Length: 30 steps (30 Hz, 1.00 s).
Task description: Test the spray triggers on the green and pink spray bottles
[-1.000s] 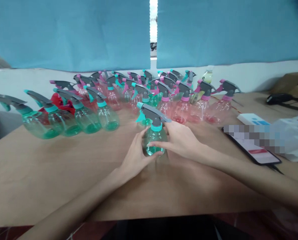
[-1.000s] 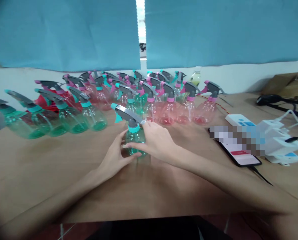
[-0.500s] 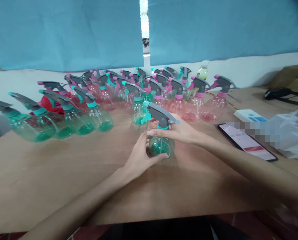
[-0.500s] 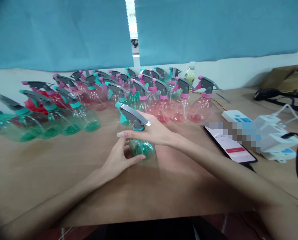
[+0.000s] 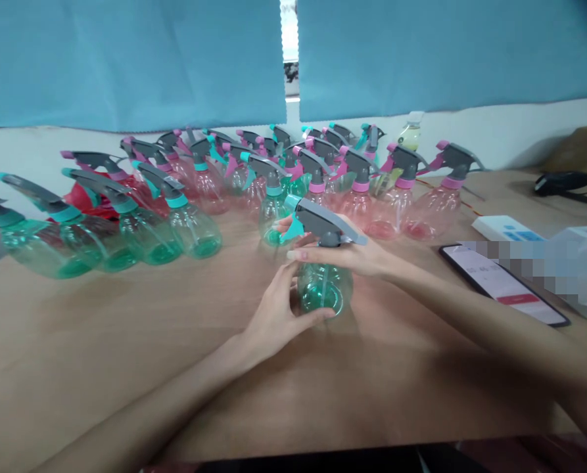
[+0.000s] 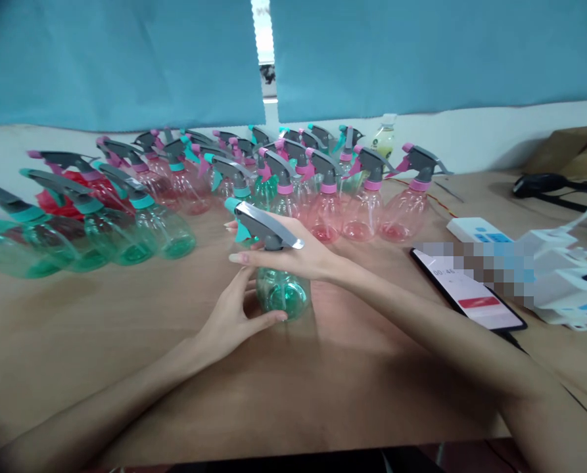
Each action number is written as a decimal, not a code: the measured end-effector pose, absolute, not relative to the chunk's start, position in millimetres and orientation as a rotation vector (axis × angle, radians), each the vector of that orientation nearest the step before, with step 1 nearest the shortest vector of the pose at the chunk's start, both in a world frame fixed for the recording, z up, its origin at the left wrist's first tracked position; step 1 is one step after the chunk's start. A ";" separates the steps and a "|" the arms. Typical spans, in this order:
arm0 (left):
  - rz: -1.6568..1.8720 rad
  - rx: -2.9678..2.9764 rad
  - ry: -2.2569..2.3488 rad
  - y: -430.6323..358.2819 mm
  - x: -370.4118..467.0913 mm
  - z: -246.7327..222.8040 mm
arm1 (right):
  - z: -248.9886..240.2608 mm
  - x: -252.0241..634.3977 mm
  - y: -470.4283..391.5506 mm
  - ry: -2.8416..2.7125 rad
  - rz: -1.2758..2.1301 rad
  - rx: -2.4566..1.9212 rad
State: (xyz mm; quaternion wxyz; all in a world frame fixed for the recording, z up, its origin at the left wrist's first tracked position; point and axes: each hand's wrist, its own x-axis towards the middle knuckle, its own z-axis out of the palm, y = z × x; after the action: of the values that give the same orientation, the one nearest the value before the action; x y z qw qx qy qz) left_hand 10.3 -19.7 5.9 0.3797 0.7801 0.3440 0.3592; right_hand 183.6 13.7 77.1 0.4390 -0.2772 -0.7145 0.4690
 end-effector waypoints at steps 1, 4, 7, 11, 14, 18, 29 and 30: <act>0.917 2.003 0.881 -20.1 10.0 6.9 | 76.9 182.6 13.9 -1.764 1.175 -0.678; 0.901 2.075 0.939 -20.6 7.2 7.9 | 75.6 180.2 13.8 -1.718 1.215 -0.664; 0.866 2.117 0.983 -19.2 0.6 4.9 | 74.5 179.5 13.8 -1.713 1.197 -0.673; 0.756 2.287 1.012 -13.2 -12.7 1.2 | 73.3 181.8 15.8 -1.757 1.131 -0.701; 0.602 2.465 1.056 -7.3 -21.8 2.1 | 71.0 184.6 18.7 -1.776 1.088 -0.692; 0.470 2.610 1.097 -1.9 -27.8 3.9 | 68.5 187.3 22.0 -1.779 1.033 -0.676; 0.405 2.634 1.127 -5.6 -29.3 3.3 | 68.1 190.6 20.1 -1.773 0.956 -0.759; 0.404 2.633 1.125 -5.9 -29.5 2.9 | 68.8 190.1 19.5 -1.780 0.949 -0.751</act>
State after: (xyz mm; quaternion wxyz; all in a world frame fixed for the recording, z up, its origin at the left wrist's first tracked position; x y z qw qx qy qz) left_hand -29.5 -5.9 2.9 0.1246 0.9035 0.3858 0.1388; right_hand 190.1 19.5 68.8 0.4747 -0.3071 -0.7279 0.3879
